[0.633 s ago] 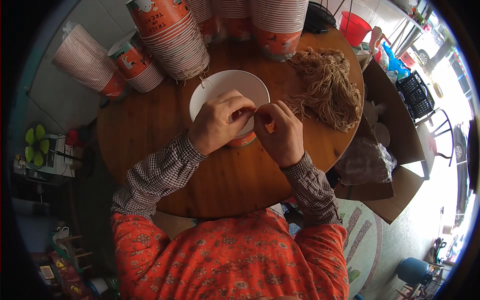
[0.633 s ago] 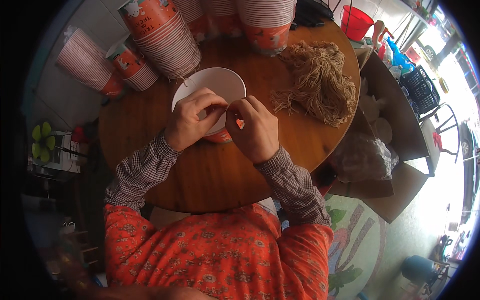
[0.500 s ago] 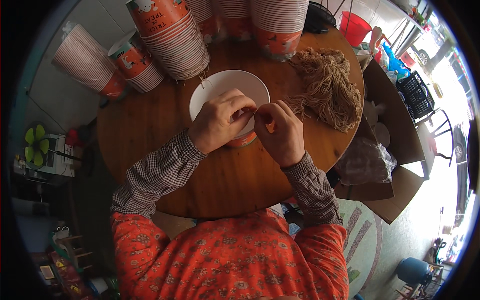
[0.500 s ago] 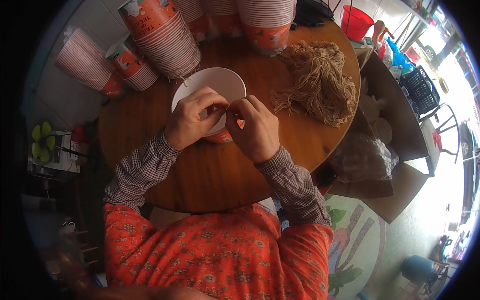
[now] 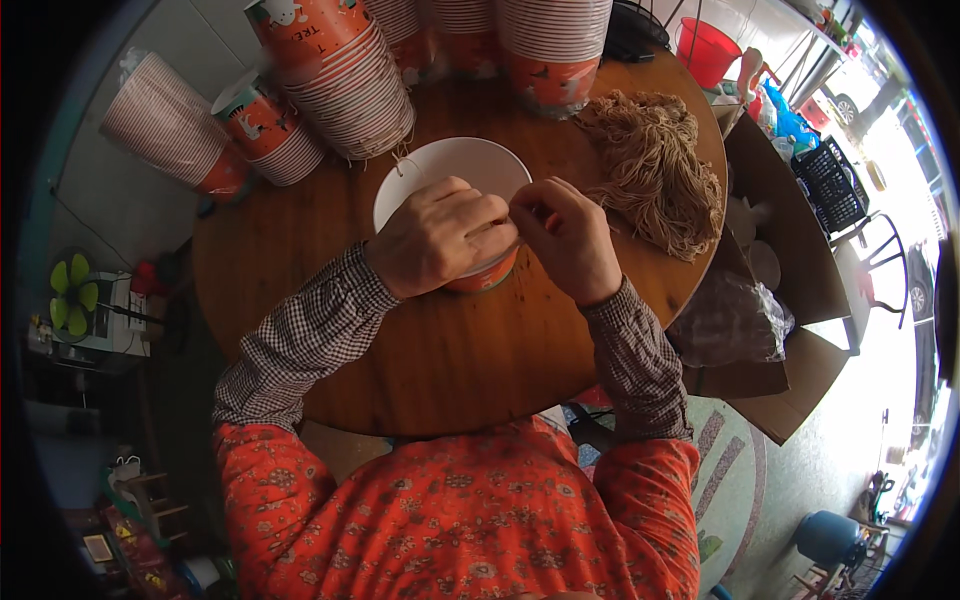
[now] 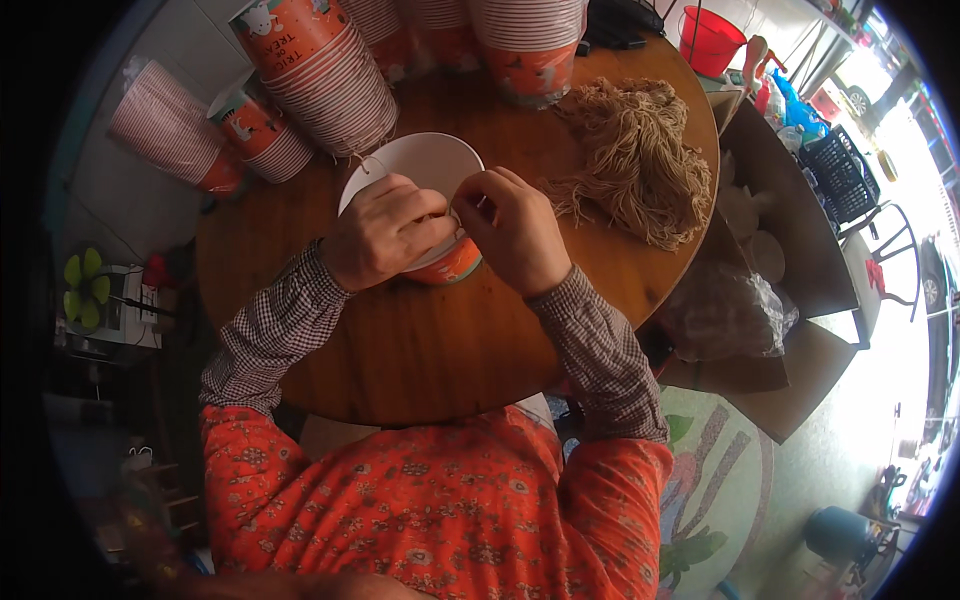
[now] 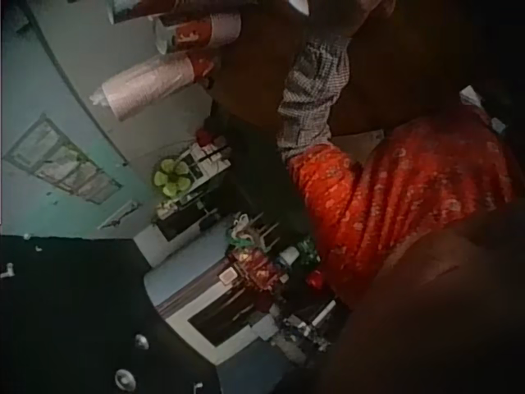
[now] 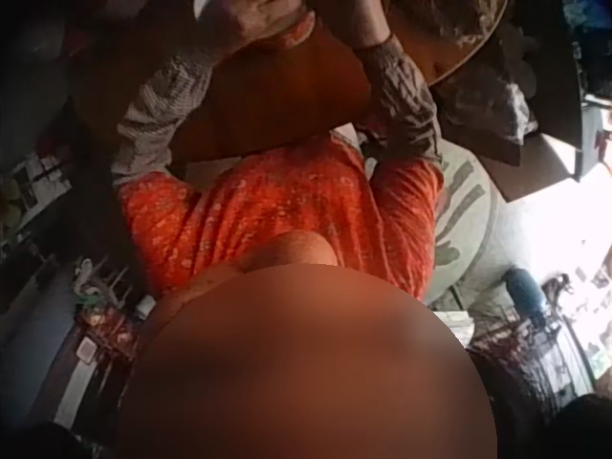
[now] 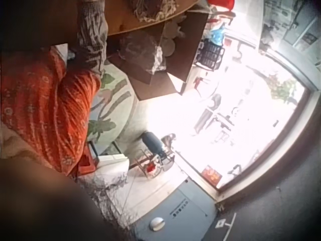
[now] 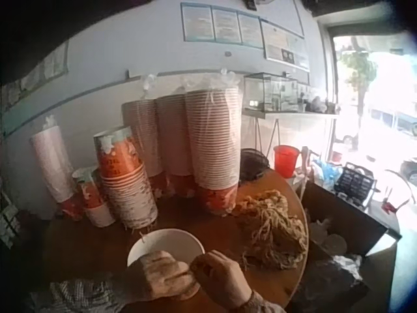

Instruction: Attach a string handle to a paper cup by threading jute twine through pre-made holes and tying knots.

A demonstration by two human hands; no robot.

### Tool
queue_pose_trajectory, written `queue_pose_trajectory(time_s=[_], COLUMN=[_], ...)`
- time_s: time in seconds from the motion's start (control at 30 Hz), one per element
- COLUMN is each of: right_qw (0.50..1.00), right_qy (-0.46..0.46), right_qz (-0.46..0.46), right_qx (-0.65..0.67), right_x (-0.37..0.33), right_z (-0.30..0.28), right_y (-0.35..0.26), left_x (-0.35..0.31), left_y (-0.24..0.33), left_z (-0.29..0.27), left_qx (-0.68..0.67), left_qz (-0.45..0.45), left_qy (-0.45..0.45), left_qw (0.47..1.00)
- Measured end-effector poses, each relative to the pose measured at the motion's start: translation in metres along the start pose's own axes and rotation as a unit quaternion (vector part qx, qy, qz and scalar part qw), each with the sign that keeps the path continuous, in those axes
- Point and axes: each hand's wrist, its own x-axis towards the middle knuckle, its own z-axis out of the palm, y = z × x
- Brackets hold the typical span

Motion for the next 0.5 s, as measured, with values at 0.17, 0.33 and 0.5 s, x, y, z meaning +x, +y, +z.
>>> queue_pose_trajectory(time_s=[0.17, 0.33, 0.5], right_qw=[0.992, 0.989, 0.987], right_qy=[-0.066, -0.088, -0.105], right_qz=[-0.099, -0.113, -0.112], right_qx=[-0.051, -0.046, -0.038], right_x=[0.017, 0.023, 0.026], right_z=[-0.007, -0.006, -0.009], right_y=[0.009, 0.012, 0.013], left_x=[0.006, 0.002, 0.004], left_y=[-0.003, -0.010, -0.014], left_z=[0.007, 0.007, -0.003], left_qx=[0.016, 0.015, 0.042], left_qz=[-0.023, -0.031, 0.010], left_qy=[-0.026, -0.031, -0.073], left_qw=[0.999, 0.999, 0.996])
